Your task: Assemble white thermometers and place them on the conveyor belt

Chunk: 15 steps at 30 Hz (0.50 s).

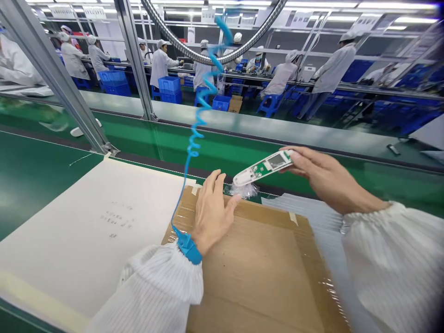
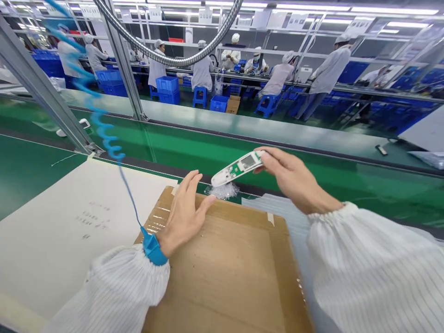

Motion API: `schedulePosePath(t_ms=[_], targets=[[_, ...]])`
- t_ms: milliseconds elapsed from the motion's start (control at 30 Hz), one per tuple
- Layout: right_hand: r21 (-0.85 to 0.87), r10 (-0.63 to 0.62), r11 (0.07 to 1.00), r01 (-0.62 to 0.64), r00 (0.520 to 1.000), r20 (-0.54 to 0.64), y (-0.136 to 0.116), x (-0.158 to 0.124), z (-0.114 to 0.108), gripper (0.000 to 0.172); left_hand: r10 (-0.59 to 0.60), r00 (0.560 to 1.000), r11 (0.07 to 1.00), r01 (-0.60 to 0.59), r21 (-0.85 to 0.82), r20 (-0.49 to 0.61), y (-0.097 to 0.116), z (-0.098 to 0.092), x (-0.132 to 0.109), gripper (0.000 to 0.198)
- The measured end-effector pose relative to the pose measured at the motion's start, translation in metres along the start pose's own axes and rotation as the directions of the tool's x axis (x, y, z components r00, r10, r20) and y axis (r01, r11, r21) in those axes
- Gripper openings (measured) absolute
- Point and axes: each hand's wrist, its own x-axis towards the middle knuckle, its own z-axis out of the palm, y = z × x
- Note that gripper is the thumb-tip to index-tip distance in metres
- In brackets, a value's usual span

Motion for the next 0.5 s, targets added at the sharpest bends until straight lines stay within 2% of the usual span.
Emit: schedulePosePath(t_ms=[100, 167, 233, 300, 333, 433, 500], targets=[[0.063, 0.09, 0.993, -0.099, 0.988, 0.128, -0.006, -0.033, 0.016, 0.047, 0.007, 0.984, 0.987, 0.021, -0.162, 0.176, 0.008, -0.004, -0.002, 0.061], [0.011, 0.083, 0.996, -0.087, 0.982, 0.169, 0.0, -0.047, 0.026, 0.05, -0.017, 0.944, 0.978, 0.085, -0.193, 0.329, 0.012, -0.006, -0.003, 0.049], [-0.137, 0.012, 0.991, 0.004, 0.994, 0.111, 0.007, -0.055, 0.033, 0.047, -0.052, 0.91, 0.982, 0.121, -0.144, 0.41, 0.013, -0.006, -0.004, 0.034], [-0.31, -0.135, 0.941, 0.137, 0.99, 0.028, 0.012, -0.058, 0.035, 0.04, -0.075, 0.911, 0.99, 0.116, -0.078, 0.405, 0.013, -0.007, -0.004, 0.028], [-0.386, -0.224, 0.897, 0.214, 0.974, 0.018, 0.013, -0.058, 0.036, 0.035, -0.084, 0.918, 0.992, 0.113, -0.052, 0.389, 0.012, -0.007, -0.003, 0.029], [-0.58, -0.438, 0.693, 0.428, 0.889, 0.133, 0.015, -0.055, 0.04, 0.02, -0.098, 0.928, 0.994, 0.11, -0.013, 0.36, 0.01, -0.008, -0.001, 0.031], [-0.674, -0.508, 0.554, 0.488, 0.84, 0.191, 0.017, -0.052, 0.044, 0.02, -0.097, 0.934, 0.994, 0.109, -0.015, 0.343, 0.008, -0.01, 0.001, 0.031]])
